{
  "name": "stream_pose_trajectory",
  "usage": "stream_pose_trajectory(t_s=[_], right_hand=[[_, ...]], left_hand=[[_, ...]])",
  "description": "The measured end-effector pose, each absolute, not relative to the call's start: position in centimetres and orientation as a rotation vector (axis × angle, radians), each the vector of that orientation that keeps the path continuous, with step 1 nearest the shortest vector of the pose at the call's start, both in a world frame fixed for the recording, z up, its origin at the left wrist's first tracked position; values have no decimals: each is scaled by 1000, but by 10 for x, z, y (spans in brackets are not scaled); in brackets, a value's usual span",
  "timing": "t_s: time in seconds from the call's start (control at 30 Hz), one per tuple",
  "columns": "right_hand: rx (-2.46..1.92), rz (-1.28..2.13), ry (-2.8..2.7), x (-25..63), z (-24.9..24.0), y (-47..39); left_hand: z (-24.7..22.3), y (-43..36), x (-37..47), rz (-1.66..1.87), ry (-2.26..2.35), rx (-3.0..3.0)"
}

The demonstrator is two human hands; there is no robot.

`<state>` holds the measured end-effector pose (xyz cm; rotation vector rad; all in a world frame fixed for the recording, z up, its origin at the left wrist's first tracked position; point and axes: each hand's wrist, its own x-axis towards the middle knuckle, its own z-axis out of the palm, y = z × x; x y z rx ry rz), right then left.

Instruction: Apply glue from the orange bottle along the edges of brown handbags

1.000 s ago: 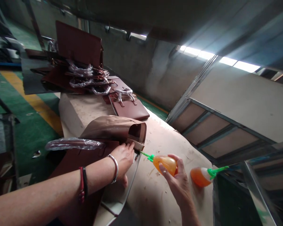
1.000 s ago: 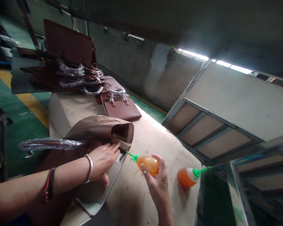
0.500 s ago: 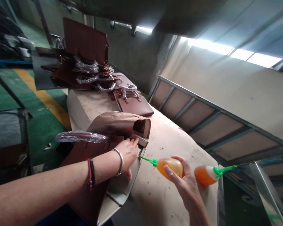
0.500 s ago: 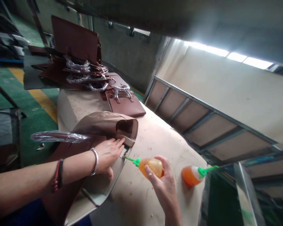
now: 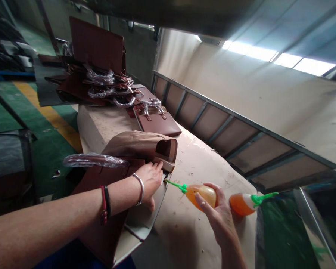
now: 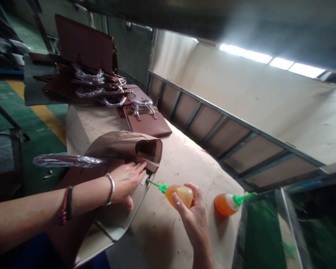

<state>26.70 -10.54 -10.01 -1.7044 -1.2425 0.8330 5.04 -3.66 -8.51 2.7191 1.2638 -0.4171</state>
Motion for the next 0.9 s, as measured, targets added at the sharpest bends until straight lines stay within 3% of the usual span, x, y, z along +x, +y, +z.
stream_pose_trajectory(t_s=[0.6, 0.9], right_hand=[[-1697, 727, -1278, 261, -100, -100], [-1721, 881, -1293, 261, -89, -121]], left_hand=[[-82, -37, 52, -450, 1291, 2722], [-85, -37, 49, -396, 1286, 2706]])
